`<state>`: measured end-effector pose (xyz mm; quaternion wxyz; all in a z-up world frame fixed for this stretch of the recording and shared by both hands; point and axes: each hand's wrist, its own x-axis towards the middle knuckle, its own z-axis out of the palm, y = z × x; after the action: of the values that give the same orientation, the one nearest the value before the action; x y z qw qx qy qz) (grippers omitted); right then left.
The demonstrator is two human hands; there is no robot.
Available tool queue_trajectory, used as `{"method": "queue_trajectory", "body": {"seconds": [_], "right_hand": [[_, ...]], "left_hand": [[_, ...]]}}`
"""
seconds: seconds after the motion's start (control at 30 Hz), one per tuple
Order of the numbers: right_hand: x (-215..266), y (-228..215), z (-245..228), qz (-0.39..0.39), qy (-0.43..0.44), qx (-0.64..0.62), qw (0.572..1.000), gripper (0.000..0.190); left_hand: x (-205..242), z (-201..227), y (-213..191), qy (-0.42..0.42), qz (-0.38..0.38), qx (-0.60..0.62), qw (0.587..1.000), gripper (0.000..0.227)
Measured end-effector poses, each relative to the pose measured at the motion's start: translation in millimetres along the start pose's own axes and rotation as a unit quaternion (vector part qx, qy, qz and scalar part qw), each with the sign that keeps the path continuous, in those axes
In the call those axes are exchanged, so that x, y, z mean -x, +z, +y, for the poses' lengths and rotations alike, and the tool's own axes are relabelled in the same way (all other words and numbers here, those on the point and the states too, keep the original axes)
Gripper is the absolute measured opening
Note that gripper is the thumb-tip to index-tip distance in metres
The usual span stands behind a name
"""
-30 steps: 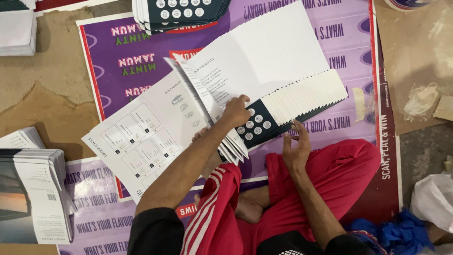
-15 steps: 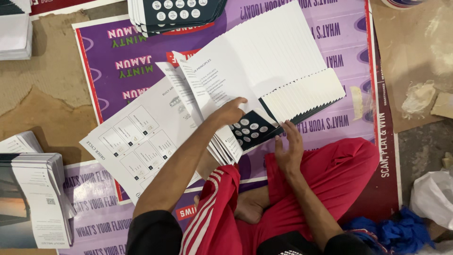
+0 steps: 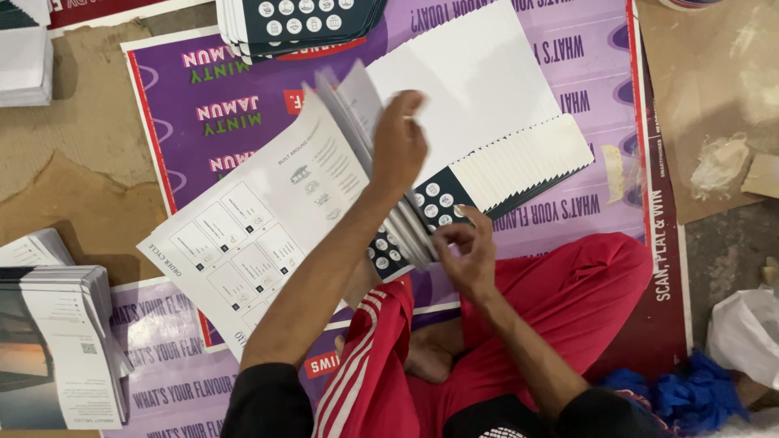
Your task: The person sits on the floor and applies glue to the spine of a booklet using a small block. They press the glued spine against a larger stack of booklets to adhere it, repeating this process for multiple units. The person occasionally wipes the glue block with a cloth.
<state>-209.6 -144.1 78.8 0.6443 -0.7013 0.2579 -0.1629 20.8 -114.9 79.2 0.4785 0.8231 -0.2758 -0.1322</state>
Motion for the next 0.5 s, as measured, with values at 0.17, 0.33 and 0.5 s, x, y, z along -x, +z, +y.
{"method": "queue_trajectory", "body": {"seconds": [0.17,0.33,0.5], "right_hand": [[18.0,-11.4,-5.8,0.033,0.182,-0.019,0.983,0.045],[6.5,-57.7,13.6,0.129,0.041,0.159,0.978,0.038],[1.6,-58.8,18.1,0.129,0.003,0.234,0.964,0.038]], "left_hand": [[19.0,-2.1,44.0,-0.194,-0.362,-0.234,0.881,0.038],[61.0,-63.3,64.9,-0.2,-0.314,-0.191,0.908,0.039],[55.5,-99.7,73.5,-0.143,-0.271,-0.14,0.942,0.055]]}}
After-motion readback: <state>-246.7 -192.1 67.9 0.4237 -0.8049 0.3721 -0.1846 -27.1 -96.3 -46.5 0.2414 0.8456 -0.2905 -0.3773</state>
